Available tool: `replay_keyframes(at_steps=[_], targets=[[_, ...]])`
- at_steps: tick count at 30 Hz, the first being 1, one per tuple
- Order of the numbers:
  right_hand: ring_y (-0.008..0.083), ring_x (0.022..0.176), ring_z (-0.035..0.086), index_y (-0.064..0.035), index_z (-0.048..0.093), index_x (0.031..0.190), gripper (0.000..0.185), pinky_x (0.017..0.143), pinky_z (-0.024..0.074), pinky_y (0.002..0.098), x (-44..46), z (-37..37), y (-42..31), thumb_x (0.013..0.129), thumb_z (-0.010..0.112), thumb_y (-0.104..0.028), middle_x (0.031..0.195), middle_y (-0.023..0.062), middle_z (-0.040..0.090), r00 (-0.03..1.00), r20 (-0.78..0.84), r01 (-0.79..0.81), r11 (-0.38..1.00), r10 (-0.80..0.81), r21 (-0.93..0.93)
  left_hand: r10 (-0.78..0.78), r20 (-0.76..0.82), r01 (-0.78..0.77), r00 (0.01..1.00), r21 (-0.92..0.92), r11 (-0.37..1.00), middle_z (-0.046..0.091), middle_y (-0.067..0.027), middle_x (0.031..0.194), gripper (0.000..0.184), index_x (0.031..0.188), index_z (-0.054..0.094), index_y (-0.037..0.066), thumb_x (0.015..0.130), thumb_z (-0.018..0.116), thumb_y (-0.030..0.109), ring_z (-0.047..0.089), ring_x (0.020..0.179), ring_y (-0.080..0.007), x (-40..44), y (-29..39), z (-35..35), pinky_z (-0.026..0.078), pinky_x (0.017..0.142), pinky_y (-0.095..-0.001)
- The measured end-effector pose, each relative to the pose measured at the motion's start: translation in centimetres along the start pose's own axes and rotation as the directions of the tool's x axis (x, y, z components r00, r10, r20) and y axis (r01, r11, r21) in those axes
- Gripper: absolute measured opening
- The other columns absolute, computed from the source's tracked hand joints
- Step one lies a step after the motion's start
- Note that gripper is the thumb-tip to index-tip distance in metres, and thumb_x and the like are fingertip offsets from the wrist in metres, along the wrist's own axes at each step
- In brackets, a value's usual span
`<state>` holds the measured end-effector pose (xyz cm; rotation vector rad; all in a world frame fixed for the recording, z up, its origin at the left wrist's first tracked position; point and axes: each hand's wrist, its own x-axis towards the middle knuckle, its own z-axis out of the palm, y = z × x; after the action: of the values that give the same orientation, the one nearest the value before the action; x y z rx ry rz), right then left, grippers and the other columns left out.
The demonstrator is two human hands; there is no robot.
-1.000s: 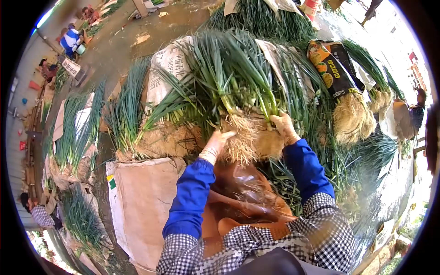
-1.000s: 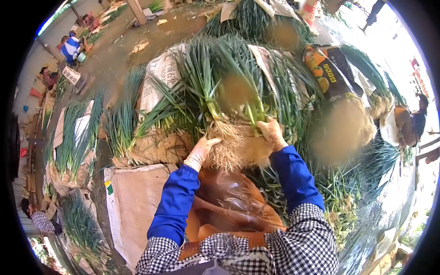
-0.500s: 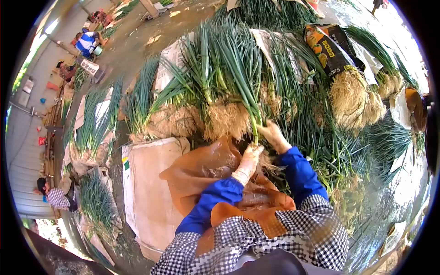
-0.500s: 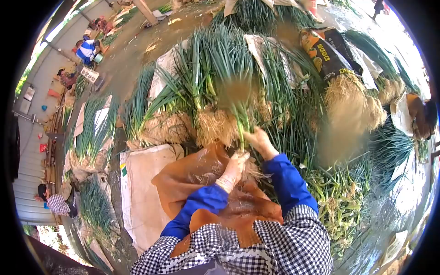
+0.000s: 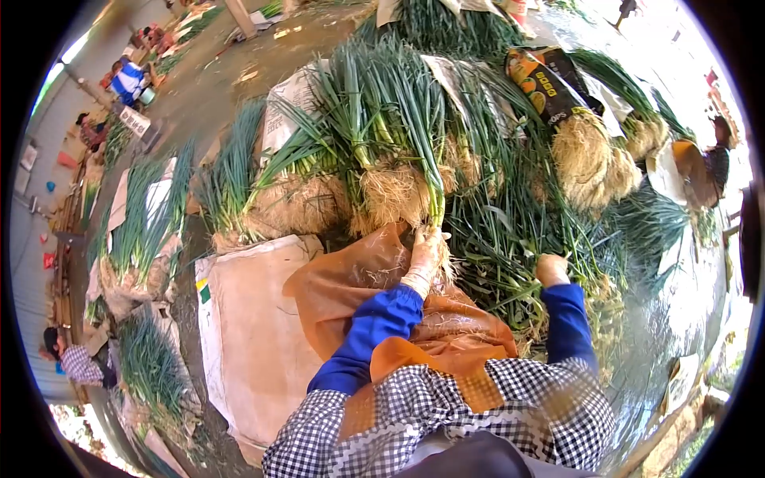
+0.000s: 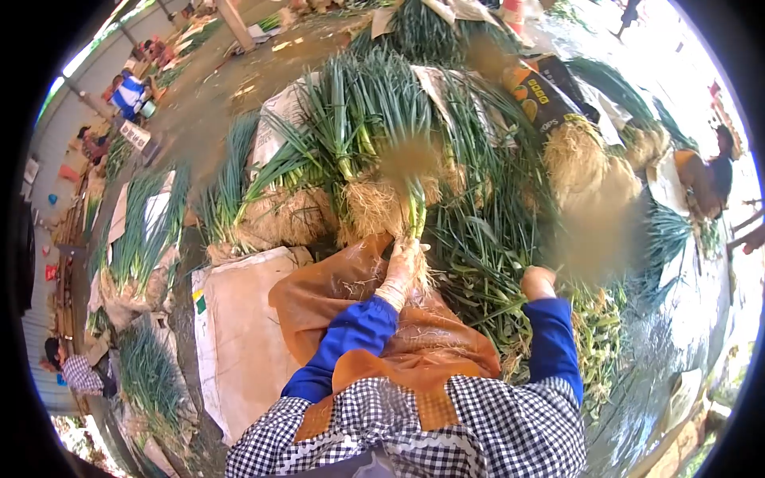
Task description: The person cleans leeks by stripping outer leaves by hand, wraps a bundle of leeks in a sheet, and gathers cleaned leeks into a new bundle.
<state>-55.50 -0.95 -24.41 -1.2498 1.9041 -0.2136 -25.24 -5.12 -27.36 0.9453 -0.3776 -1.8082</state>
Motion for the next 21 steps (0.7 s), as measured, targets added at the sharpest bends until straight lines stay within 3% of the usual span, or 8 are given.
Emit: replay_keyframes(at_steps=[2,4,13,15,17,19,20,21], targets=[[0.0240,0.078,0.063,-0.0090,0.061,0.102,0.040,0.066,0.0498,0.0357,-2.9,0.0,-9.4,0.084,0.055,-0.044,0.085,0.0146,0.065,0.946,-0.235,0.087,0.873,-0.223,-0.479,0.045,-0.009,-0.044,0.999,0.074,0.996,0.063,-0.0087,0.081,0.026,0.107,0.044,0.004,0.087,0.056,0.014,0.049,0.057,-0.0090,1.2,-0.2,-0.1,0.042,0.053,-0.0209],[0.0256,0.071,0.061,-0.0047,0.062,0.090,0.044,0.067,0.0467,0.0376,-1.6,4.0,-15.7,0.082,0.057,-0.048,0.076,0.0120,0.063,0.908,-0.286,0.294,0.952,-0.307,-0.086,0.171,-0.023,-0.157,0.985,0.285,0.946,0.058,-0.0055,0.079,0.023,0.106,0.045,0.004,0.086,0.055,0.011,0.053,0.061,-0.0114,1.2,-2.7,-1.3,0.046,0.054,-0.0237],[0.0311,0.057,0.061,-0.0075,0.060,0.075,0.039,0.054,0.0490,0.0393,3.2,11.0,-17.5,0.090,0.045,-0.040,0.063,0.0116,0.062,0.762,-0.304,0.324,0.743,-0.572,-0.585,0.219,-0.068,-0.150,0.973,0.537,0.830,0.056,-0.0093,0.097,0.032,0.116,0.044,0.001,0.091,0.051,0.020,0.059,0.083,-0.0162,2.0,-2.7,-2.2,0.047,0.066,-0.0250],[0.0219,0.061,0.063,-0.0052,0.061,0.082,0.037,0.056,0.0483,0.0325,0.3,11.0,-14.7,0.091,0.045,-0.038,0.064,0.0109,0.063,0.801,-0.127,0.528,0.790,-0.585,-0.310,0.119,-0.099,-0.087,0.988,0.286,0.954,0.056,-0.0087,0.094,0.031,0.116,0.045,0.002,0.092,0.050,0.019,0.058,0.078,-0.0149,2.4,-2.0,-2.3,0.047,0.063,-0.0248],[0.0111,0.057,0.055,-0.0080,0.063,0.095,0.025,0.055,0.0452,0.0274,-3.8,6.8,-11.1,0.092,0.049,-0.028,0.064,0.0073,0.062,0.970,0.050,0.168,0.807,-0.237,0.566,-0.011,-0.073,0.010,0.997,-0.022,1.000,0.057,-0.0060,0.085,0.024,0.115,0.046,0.007,0.093,0.047,0.017,0.054,0.067,-0.0116,1.1,0.4,-1.5,0.045,0.054,-0.0235],[0.0196,0.065,0.063,-0.0086,0.064,0.095,0.027,0.059,0.0488,0.0324,-2.0,2.1,-4.8,0.091,0.049,-0.031,0.074,0.0054,0.067,0.958,-0.167,0.186,0.949,-0.233,-0.256,-0.046,0.047,0.052,0.998,-0.146,0.988,0.056,-0.0021,0.078,0.018,0.109,0.048,0.010,0.093,0.047,0.020,0.051,0.064,-0.0107,2.1,-0.1,-2.9,0.044,0.050,-0.0234],[0.0262,0.075,0.065,-0.0086,0.064,0.094,0.032,0.066,0.0502,0.0355,-0.1,0.7,-2.1,0.087,0.053,-0.037,0.083,0.0078,0.067,0.985,-0.162,-0.064,0.759,-0.055,-0.647,-0.074,0.094,0.089,0.993,-0.168,0.982,0.056,-0.0014,0.077,0.017,0.106,0.049,0.010,0.093,0.047,0.021,0.051,0.063,-0.0110,2.0,0.2,-2.3,0.044,0.049,-0.0233],[0.0286,0.081,0.064,-0.0089,0.063,0.095,0.036,0.069,0.0500,0.0377,0.9,0.2,-1.2,0.084,0.055,-0.042,0.089,0.0099,0.066,0.989,-0.145,-0.129,0.710,0.039,-0.692,-0.107,-0.031,0.106,0.994,-0.017,0.994,0.055,-0.0022,0.074,0.015,0.101,0.050,0.010,0.093,0.049,0.022,0.050,0.058,-0.0100,1.1,1.2,-0.9,0.042,0.047,-0.0216]])
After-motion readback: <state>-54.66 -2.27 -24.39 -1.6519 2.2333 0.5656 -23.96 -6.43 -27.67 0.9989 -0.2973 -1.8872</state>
